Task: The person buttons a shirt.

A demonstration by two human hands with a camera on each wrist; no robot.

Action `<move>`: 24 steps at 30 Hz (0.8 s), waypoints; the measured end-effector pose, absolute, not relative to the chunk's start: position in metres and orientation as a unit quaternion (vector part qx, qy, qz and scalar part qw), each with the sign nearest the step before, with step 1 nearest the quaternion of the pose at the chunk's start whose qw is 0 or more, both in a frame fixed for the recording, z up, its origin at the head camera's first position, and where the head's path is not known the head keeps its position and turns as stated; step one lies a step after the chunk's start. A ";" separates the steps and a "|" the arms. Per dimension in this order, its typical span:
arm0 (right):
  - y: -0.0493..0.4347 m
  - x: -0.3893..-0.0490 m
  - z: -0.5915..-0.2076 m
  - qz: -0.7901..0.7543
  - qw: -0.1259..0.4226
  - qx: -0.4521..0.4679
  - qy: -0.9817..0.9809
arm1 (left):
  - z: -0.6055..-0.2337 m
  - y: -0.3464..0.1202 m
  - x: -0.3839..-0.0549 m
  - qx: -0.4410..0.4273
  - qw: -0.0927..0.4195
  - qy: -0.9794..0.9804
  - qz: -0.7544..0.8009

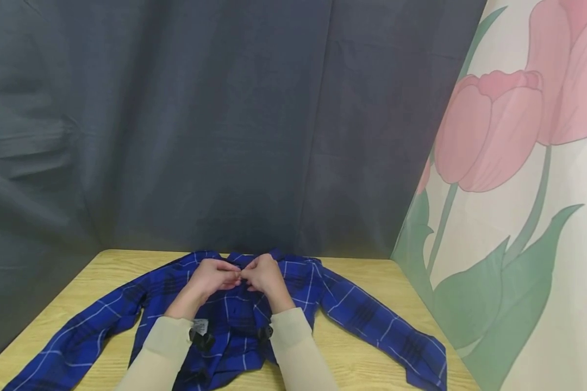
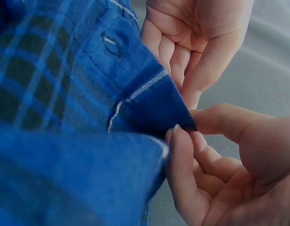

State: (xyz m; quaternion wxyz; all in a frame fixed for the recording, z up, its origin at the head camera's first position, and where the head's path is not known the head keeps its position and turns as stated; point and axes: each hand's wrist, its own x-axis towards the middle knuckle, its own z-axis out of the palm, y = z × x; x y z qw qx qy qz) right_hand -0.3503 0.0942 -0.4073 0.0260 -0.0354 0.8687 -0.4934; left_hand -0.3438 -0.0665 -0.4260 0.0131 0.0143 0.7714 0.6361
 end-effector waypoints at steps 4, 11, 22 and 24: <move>0.096 -0.350 -0.406 -0.475 0.012 -0.049 0.878 | -0.426 -0.066 -0.344 0.017 0.007 0.769 0.639; 0.096 -0.351 -0.407 -0.477 -0.014 -0.059 0.877 | -0.429 -0.067 -0.346 0.011 0.006 0.769 0.639; 0.095 -0.349 -0.408 -0.408 -0.070 -0.065 0.908 | -0.428 -0.068 -0.343 0.015 -0.005 0.776 0.630; 0.096 -0.350 -0.409 -0.417 -0.063 -0.072 0.904 | -0.427 -0.068 -0.343 0.016 -0.007 0.776 0.631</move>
